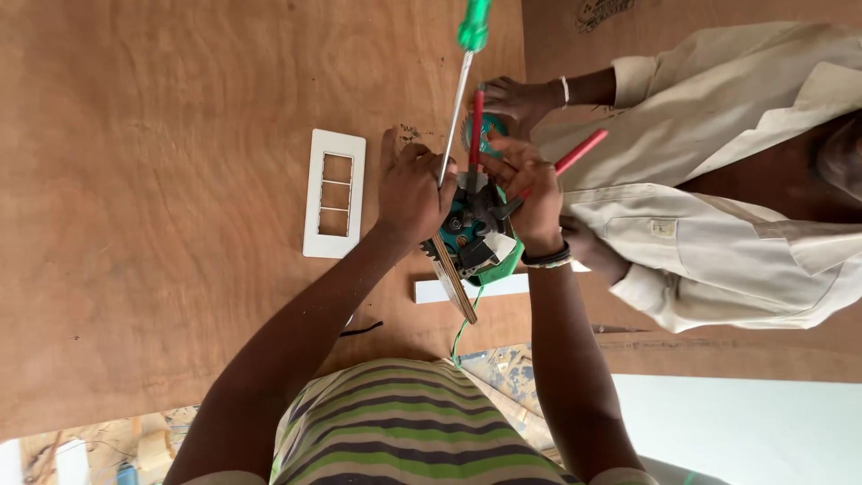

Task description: The recorder measures and marks a plywood board before using a circular saw to cut out a rectangular section.

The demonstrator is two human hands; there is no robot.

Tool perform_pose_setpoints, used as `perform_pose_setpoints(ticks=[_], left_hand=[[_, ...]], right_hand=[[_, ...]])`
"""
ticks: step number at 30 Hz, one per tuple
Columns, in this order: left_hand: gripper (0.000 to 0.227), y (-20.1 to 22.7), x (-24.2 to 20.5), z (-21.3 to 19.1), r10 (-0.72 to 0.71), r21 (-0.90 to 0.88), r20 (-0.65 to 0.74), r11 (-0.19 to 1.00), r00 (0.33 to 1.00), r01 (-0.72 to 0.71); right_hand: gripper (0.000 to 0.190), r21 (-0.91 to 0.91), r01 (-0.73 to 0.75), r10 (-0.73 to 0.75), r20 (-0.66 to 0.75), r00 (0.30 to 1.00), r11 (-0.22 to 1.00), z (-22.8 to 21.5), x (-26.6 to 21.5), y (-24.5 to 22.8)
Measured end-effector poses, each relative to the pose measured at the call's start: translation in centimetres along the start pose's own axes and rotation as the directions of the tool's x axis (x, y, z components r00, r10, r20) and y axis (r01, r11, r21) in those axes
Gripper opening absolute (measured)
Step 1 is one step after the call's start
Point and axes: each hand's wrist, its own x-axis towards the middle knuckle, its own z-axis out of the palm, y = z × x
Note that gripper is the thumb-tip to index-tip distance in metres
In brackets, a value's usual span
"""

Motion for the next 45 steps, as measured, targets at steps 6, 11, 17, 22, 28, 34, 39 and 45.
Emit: perform_pose_setpoints(ticks=[6,11,17,22,28,34,39,45], left_hand=[[0.037,0.6,1.7,1.1,0.057,0.001,-0.031,0.998,0.998,-0.057],[0.04,1.3,2.4,1.2,0.045,0.027,-0.017,0.999,0.999,-0.044],[0.04,1.1,2.2,0.4,-0.018,0.01,0.007,1.0,1.0,0.018],[0.037,1.1,1.8,0.5,-0.04,0.023,0.06,0.999,0.997,0.038],[0.03,0.8,1.8,0.5,0.024,-0.009,0.019,1.0,1.0,-0.024],[0.027,0.7,1.7,0.9,0.039,-0.04,-0.033,0.998,0.999,-0.04],[0.026,0.6,1.8,1.1,0.036,-0.05,-0.037,0.998,0.999,-0.038],[0.026,0.6,1.9,1.1,0.024,-0.053,-0.019,0.998,1.0,-0.025]], right_hand=[[0.063,-0.077,-0.249,0.259,0.173,0.95,0.965,-1.1,1.5,-2.4],[0.061,0.048,-0.316,0.295,0.249,0.922,0.948,-4.1,2.8,-0.9],[0.054,-0.184,0.115,-0.11,0.035,0.993,0.976,-0.7,-1.1,-1.0],[0.05,-0.339,0.322,-0.333,0.029,0.943,0.884,1.3,-4.6,0.2],[0.049,-0.416,0.397,-0.395,0.094,0.914,0.818,3.5,-6.6,-0.1],[0.064,-0.511,0.382,-0.281,0.265,0.922,0.77,4.7,-6.4,-2.4],[0.072,-0.419,0.302,-0.204,0.263,0.943,0.857,3.9,-6.5,-2.5],[0.077,-0.448,0.287,-0.159,0.302,0.94,0.847,0.7,-5.1,-1.4]])
